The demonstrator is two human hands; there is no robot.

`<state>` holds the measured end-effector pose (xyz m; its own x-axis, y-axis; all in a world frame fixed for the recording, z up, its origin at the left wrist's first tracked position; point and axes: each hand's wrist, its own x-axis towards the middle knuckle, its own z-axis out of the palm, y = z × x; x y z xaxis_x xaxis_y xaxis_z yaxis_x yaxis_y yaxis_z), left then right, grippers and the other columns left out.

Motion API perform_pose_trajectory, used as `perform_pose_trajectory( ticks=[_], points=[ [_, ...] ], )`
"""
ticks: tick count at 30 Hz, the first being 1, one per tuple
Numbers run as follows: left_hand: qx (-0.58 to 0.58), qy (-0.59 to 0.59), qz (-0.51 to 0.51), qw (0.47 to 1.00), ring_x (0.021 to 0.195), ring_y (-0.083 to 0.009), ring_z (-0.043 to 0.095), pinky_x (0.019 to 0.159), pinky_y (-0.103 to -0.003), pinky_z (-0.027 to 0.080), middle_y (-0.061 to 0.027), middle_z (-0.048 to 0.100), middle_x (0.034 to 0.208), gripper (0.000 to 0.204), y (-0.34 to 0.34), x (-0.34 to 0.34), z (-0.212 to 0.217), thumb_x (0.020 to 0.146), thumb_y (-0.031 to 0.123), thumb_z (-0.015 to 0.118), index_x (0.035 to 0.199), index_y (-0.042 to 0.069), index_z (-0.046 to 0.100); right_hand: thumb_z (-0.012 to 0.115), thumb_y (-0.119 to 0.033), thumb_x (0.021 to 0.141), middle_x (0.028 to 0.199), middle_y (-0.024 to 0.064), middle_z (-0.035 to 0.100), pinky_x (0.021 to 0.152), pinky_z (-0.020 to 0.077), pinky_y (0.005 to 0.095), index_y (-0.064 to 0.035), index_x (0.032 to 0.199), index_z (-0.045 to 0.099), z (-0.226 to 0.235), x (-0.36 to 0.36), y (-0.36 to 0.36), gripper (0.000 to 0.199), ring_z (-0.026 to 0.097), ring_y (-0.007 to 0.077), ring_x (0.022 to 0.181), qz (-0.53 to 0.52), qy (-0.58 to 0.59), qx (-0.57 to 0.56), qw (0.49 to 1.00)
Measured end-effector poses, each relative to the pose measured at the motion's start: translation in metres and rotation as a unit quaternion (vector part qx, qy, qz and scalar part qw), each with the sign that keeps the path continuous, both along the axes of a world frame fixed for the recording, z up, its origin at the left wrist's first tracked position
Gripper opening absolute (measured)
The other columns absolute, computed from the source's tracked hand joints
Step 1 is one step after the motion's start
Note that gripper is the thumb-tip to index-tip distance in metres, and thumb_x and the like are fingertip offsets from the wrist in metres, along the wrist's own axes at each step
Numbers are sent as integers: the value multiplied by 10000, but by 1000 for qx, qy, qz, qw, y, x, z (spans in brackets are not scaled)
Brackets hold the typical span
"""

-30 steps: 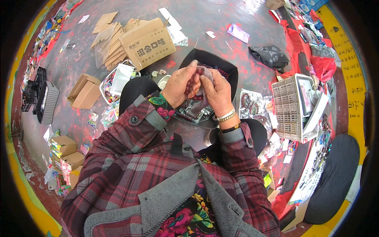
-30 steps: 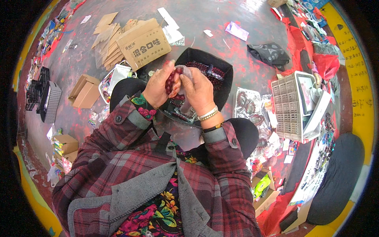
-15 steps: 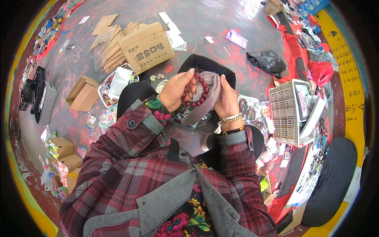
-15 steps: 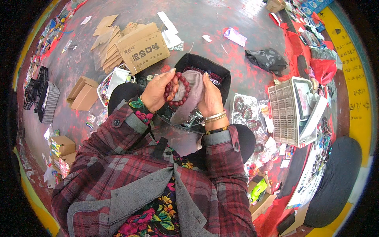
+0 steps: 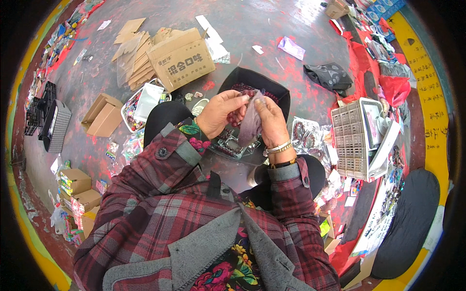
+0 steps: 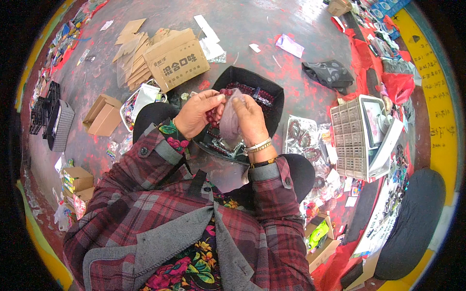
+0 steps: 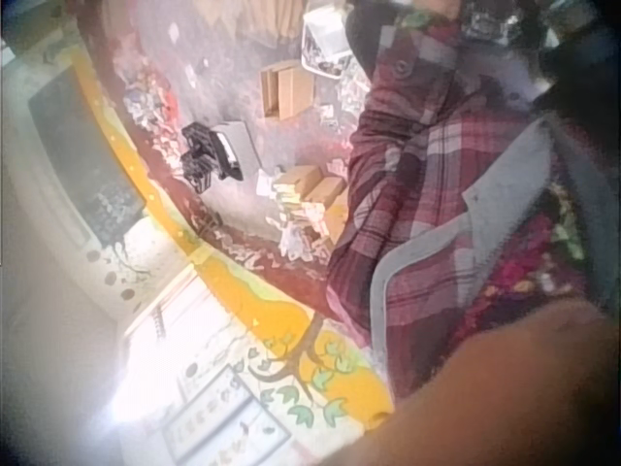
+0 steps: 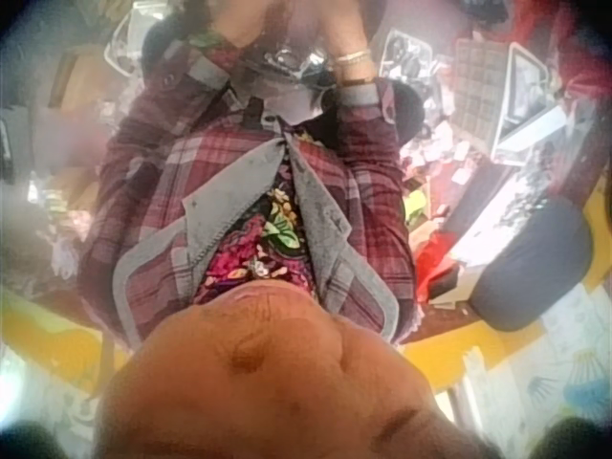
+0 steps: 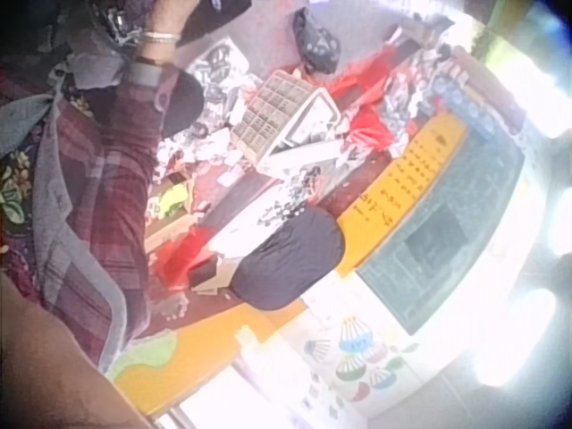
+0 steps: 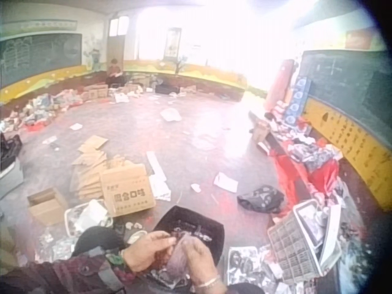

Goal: The person sits on the floor and handles small red beads, wiping them with a cloth and placing them into clear plastic bags. The person then seals the bags and places them into a black container.

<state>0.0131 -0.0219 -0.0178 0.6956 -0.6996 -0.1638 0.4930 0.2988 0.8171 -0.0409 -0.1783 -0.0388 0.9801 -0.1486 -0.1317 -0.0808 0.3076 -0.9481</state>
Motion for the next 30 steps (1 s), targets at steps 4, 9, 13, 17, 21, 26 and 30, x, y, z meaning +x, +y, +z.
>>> perform_pose_trajectory(
  ticks=[4, 9, 13, 17, 21, 26, 30],
  points=[
    [-40, 26, -17, 999, 756, -110, 513, 701, -230, 410, -25, 548, 833, 239, -3, -7, -1, 883, 144, 541, 1084, 17, 522, 436, -214, 936, 832, 35, 601, 623, 451, 241, -8, 996, 575, 5, 1, 2, 255, 555, 115, 686, -85, 39, 104, 990],
    [-61, 1, 4, 998, 680, -102, 492, 637, -225, 403, -30, 544, 781, 230, -4, -4, -3, 928, 161, 457, 1091, 11, 518, 387, -273, 950, 911, 83, 624, 739, 468, 285, -1, 1017, 579, 11, 2, -4, 339, 590, 179, 804, -166, 32, 190, 967],
    [-24, -37, 41, 998, 563, -79, 455, 552, -206, 378, -30, 534, 711, 232, 5, 3, 10, 943, 155, 419, 1085, 0, 517, 416, -273, 935, 1049, 107, 601, 885, 425, 342, 45, 1090, 543, 30, 0, -24, 376, 568, 228, 967, -161, -77, 212, 961],
    [16, -90, -4, 996, 491, -68, 427, 478, -195, 353, -35, 535, 693, 220, 8, 8, 6, 935, 165, 436, 1050, -7, 509, 449, -247, 922, 1113, 115, 573, 901, 416, 346, 29, 1144, 526, 41, -9, -40, 362, 536, 233, 1031, -144, -95, 128, 977],
    [42, -94, -85, 991, 468, -73, 429, 449, -196, 344, -41, 535, 667, 210, 4, -1, 4, 933, 184, 433, 961, -5, 520, 526, -172, 869, 1169, 130, 540, 904, 410, 346, -40, 1183, 524, 38, -12, -26, 340, 519, 259, 1066, 24, -230, -406, 884],
    [-24, -9, -97, 995, 441, -83, 415, 433, -219, 340, -42, 539, 660, 265, 8, -1, 4, 936, 249, 435, 839, 17, 522, 565, -94, 817, 1049, 141, 597, 778, 472, 314, -49, 1127, 542, 34, -11, -5, 314, 603, 285, 904, 43, -231, -408, 883],
    [-57, 24, -81, 995, 577, -102, 498, 556, -231, 395, -38, 545, 687, 229, 7, 1, 8, 930, 244, 456, 932, 29, 537, 559, -118, 839, 925, 111, 633, 710, 481, 293, -45, 1042, 561, 39, -12, -2, 216, 629, 234, 810, -24, -163, -403, 900]
  ],
)
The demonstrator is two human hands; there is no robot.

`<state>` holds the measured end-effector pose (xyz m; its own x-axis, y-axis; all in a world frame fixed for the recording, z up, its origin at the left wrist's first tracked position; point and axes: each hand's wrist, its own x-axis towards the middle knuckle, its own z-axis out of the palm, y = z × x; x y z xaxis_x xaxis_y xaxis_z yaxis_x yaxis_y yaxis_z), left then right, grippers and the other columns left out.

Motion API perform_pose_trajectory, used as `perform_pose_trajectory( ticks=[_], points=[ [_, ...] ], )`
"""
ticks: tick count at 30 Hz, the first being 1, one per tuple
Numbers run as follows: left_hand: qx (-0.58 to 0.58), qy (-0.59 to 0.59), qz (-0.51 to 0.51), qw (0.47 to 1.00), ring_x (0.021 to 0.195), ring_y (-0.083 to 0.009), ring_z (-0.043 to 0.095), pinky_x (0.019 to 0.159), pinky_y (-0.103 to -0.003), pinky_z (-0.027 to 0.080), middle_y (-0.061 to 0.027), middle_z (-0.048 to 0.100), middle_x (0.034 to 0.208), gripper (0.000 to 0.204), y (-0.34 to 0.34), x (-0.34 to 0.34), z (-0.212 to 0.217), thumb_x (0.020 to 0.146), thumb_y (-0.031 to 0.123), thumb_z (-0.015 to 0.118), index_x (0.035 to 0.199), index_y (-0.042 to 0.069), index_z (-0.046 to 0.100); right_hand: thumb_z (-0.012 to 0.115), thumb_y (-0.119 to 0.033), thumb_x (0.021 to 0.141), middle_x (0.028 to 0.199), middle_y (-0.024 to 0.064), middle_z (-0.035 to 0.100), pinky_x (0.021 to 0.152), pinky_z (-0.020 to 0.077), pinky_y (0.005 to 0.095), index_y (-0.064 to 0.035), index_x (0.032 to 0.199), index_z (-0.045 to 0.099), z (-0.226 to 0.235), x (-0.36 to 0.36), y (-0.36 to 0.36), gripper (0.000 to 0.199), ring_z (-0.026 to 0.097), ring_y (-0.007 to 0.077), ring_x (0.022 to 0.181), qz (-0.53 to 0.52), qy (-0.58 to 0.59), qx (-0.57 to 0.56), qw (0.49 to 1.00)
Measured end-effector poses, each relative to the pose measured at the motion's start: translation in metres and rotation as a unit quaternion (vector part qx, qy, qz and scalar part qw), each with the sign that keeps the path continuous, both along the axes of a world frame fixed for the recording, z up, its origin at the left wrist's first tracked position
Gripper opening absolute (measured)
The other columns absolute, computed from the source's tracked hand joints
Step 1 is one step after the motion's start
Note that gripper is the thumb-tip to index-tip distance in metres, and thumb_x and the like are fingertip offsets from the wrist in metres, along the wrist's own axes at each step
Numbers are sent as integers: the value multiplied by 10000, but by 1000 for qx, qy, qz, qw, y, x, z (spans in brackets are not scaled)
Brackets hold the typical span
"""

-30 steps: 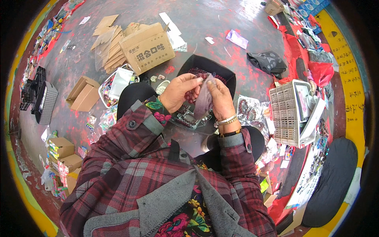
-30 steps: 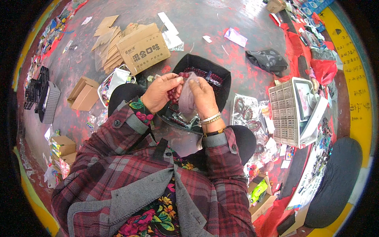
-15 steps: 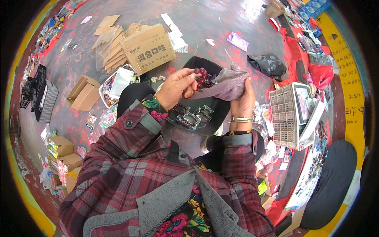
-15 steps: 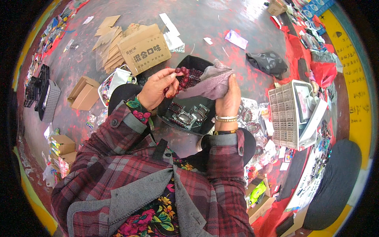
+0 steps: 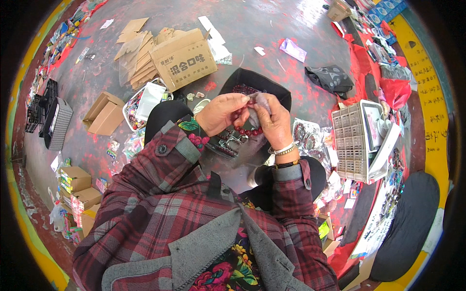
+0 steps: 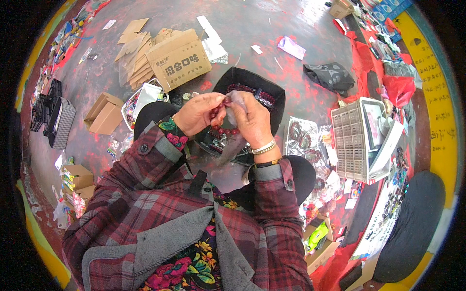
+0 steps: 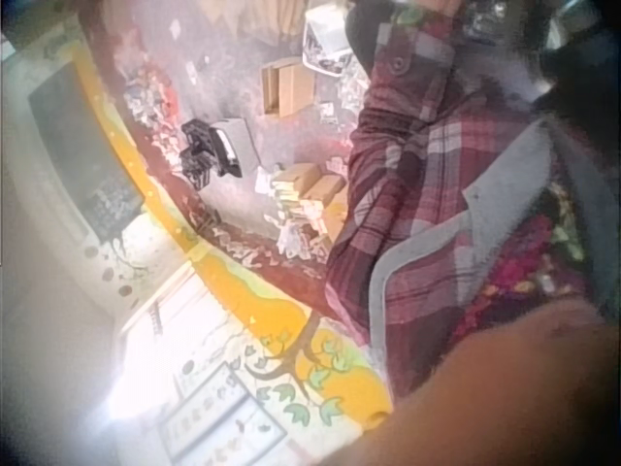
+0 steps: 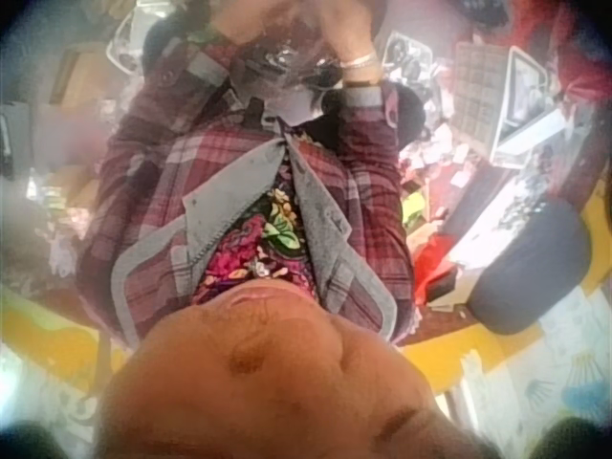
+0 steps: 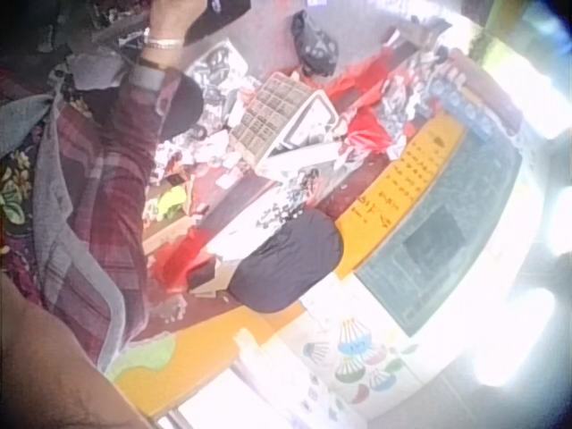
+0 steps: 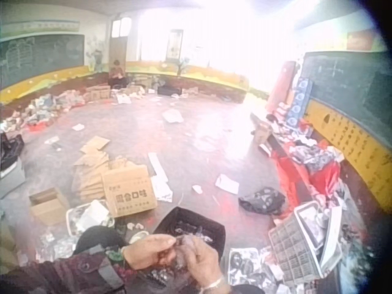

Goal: The person sits on the floor and handles small red beads, wiping them with a cloth and placing them into clear plastic bags. The person then seals the bags and places them into a black container.

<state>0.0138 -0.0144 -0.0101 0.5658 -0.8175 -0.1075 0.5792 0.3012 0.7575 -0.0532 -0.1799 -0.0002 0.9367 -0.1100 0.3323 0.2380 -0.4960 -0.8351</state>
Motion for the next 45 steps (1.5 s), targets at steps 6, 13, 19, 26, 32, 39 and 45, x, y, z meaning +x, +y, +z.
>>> perform_pose_trajectory(
  ticks=[6, 13, 19, 26, 32, 39, 45],
  points=[
    [-36, 25, 41, 998, 819, -164, 578, 803, -303, 443, -72, 592, 915, 204, -3, -2, 3, 846, 76, 554, 1033, -6, 541, 515, -200, 902, 739, 37, 593, 588, 429, 240, -35, 904, 568, -12, 6, -4, 174, 514, 90, 641, -125, 8, 126, 984],
    [-55, 35, 76, 995, 609, -120, 527, 723, -302, 473, -26, 507, 625, 248, -1, 2, 5, 928, 244, 466, 940, 4, 527, 404, -303, 951, 1114, 79, 560, 895, 404, 326, 12, 1130, 506, -20, 12, -24, 377, 527, 182, 1007, -50, 59, 601, 796],
    [-22, 15, 62, 998, 595, -148, 501, 619, -312, 417, -27, 504, 628, 252, 4, 5, 0, 948, 253, 407, 965, 27, 518, 361, -481, 919, 1295, 155, 439, 1005, 330, 409, 25, 1288, 363, 6, 4, -21, 626, 421, 279, 1198, 73, 79, 621, 776],
    [15, 4, 20, 1000, 607, -55, 510, 553, -207, 420, -3, 533, 736, 170, -8, -4, -11, 933, 213, 463, 944, 49, 506, 481, -212, 915, 886, 102, 631, 656, 479, 273, -42, 1121, 544, -28, 0, 28, 274, 605, 144, 734, -62, 61, 225, 971],
    [96, -61, 48, 992, 640, -103, 530, 658, -255, 468, -9, 534, 746, 164, -7, -4, -13, 910, 169, 505, 971, 18, 528, 477, -223, 913, 621, 85, 557, 538, 445, 296, -31, 909, 584, -26, 4, 11, 220, 528, 133, 549, -165, 33, 79, 983],
    [-3, 26, 49, 998, 642, -141, 530, 638, -277, 455, -34, 527, 683, 270, -7, -5, -8, 940, 271, 443, 899, 21, 537, 444, -199, 925, 752, 64, 607, 526, 452, 257, -29, 946, 575, -16, 6, 5, 215, 562, 143, 605, -62, 169, 586, 790],
    [-66, 75, 60, 993, 641, -146, 499, 618, -278, 433, -33, 502, 689, 273, -4, -4, 1, 953, 281, 402, 900, 31, 497, 436, -210, 927, 888, 70, 639, 592, 510, 285, -30, 1000, 591, -30, 6, -8, 249, 611, 172, 713, 71, 223, 656, 717]
  ],
)
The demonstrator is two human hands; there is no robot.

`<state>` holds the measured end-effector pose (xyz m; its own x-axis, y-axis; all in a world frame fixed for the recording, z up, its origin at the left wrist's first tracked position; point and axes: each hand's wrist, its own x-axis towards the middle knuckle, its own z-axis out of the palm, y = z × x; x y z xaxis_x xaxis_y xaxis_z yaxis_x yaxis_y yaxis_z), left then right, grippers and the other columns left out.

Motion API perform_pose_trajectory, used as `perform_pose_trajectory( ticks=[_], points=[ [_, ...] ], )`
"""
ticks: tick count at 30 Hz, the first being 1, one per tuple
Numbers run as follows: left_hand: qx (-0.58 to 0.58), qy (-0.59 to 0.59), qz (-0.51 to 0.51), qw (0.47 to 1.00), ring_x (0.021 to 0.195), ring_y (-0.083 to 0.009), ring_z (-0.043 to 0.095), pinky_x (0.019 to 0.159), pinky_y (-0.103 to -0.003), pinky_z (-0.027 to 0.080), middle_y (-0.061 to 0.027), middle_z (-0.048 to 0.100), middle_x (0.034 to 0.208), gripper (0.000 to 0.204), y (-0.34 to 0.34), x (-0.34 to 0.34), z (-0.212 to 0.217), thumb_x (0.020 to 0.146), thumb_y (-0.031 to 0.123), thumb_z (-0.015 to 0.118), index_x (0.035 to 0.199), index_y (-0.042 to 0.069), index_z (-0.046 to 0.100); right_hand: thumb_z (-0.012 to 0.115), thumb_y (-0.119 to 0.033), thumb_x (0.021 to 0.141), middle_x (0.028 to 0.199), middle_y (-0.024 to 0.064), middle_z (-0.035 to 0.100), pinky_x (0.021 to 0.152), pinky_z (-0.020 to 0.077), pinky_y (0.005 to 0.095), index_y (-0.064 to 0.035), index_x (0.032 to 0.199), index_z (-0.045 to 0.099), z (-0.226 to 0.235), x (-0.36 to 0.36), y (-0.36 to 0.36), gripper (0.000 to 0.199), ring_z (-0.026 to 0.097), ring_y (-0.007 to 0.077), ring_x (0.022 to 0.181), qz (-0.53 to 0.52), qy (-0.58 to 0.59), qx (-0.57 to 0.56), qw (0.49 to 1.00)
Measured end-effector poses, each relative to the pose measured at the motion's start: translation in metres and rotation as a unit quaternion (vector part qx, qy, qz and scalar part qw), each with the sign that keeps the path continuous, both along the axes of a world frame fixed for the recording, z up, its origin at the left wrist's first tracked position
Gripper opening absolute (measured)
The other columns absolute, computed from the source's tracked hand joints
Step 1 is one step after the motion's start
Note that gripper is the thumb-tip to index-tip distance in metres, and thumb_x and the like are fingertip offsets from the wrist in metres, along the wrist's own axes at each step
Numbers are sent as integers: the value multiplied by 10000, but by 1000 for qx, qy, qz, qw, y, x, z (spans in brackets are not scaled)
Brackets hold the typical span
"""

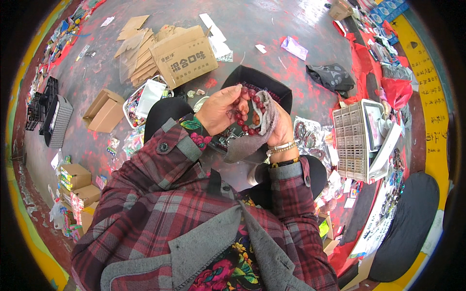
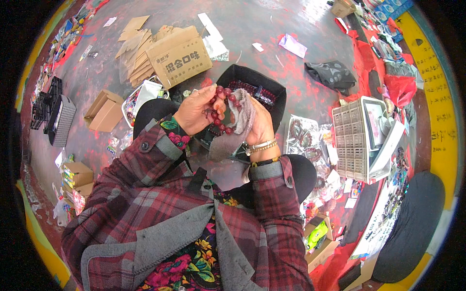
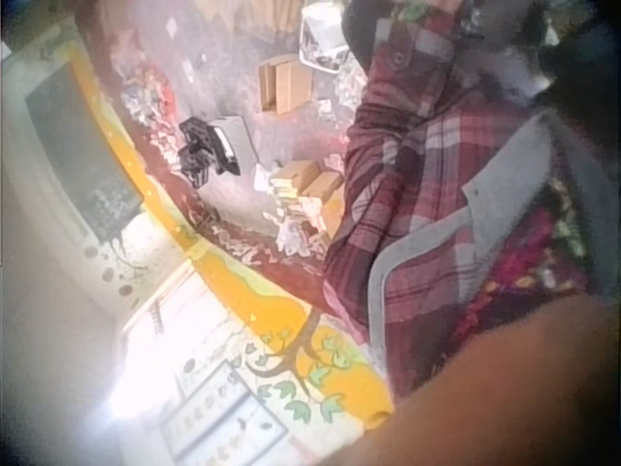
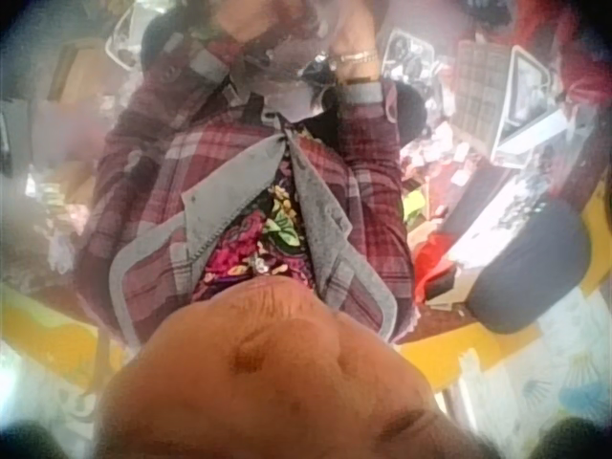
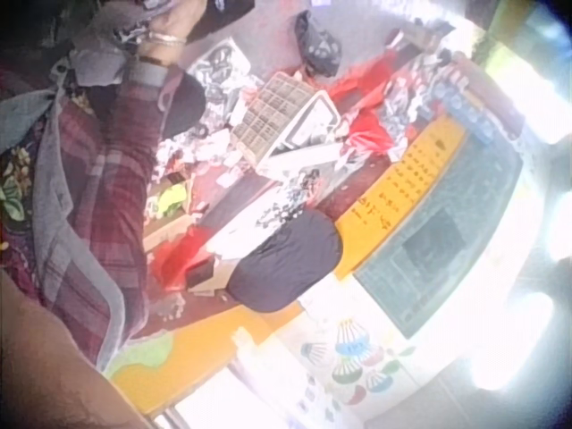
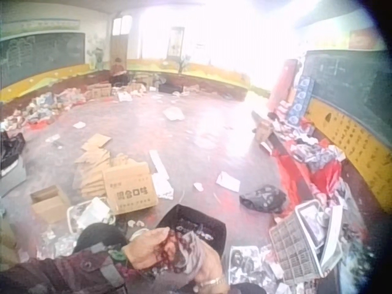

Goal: The person sits on the floor and handles small red beads, wiping them with a cloth and placing them into clear plastic bags. The person then seals the bags and places them into a black container.

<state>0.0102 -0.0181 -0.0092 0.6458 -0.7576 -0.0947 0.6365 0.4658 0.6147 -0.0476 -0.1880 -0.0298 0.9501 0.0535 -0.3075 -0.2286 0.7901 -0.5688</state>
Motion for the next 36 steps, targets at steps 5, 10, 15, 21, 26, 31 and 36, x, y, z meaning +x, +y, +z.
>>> perform_pose_trajectory(
  ticks=[5, 10, 15, 21, 26, 31, 36],
  points=[
    [-59, 56, 51, 995, 701, -147, 464, 642, -287, 424, -16, 462, 702, 269, 2, 6, 4, 954, 295, 394, 919, 44, 484, 469, -218, 917, 926, 81, 635, 650, 518, 310, -18, 1011, 591, -1, 4, 4, 252, 611, 180, 778, -65, 41, -32, 997],
    [-87, 57, 79, 991, 703, -147, 495, 651, -307, 446, -27, 480, 725, 259, 5, 12, -2, 954, 271, 406, 921, 35, 506, 459, -270, 925, 935, 61, 635, 665, 506, 280, -30, 1036, 594, 10, 3, 4, 297, 603, 172, 778, -80, 63, -36, 994],
    [-96, 57, 117, 987, 717, -157, 516, 663, -316, 458, -42, 514, 760, 267, 5, 14, -8, 955, 266, 404, 947, 26, 520, 442, -270, 935, 981, 31, 619, 707, 493, 256, -28, 1119, 553, 10, 4, 16, 323, 597, 145, 815, -37, 11, -19, 999],
    [-79, 52, 93, 991, 849, -168, 557, 779, -317, 456, -66, 581, 910, 308, -1, 12, -18, 954, 273, 399, 1080, 16, 512, 486, -88, 902, 916, 68, 622, 643, 487, 229, 4, 1055, 553, 8, 2, 34, 190, 591, 119, 720, -88, -40, -180, 979],
    [-4, -20, 92, 996, 1030, -154, 512, 902, -315, 391, -69, 566, 1091, 279, -12, -5, -17, 942, 226, 435, 1122, 26, 506, 478, -157, 920, 798, 42, 624, 577, 478, 232, 2, 964, 584, 7, 3, 33, 195, 579, 102, 660, -151, -25, -224, 962],
    [47, -56, 113, 991, 968, -136, 527, 866, -291, 404, -58, 583, 1002, 210, -14, -4, -32, 925, 176, 473, 1080, 41, 520, 453, -199, 933, 819, 46, 620, 589, 482, 241, -10, 966, 580, -17, 6, 30, 230, 584, 121, 666, -173, 16, -215, 961],
    [134, -99, 73, 983, 750, -112, 529, 722, -247, 432, -25, 571, 808, 211, -3, 6, -22, 937, 178, 446, 1065, 33, 531, 429, -227, 939, 910, 96, 626, 710, 514, 291, -3, 1032, 554, -21, 9, -3, 273, 609, 181, 765, -168, 10, -168, 971]
  ],
)
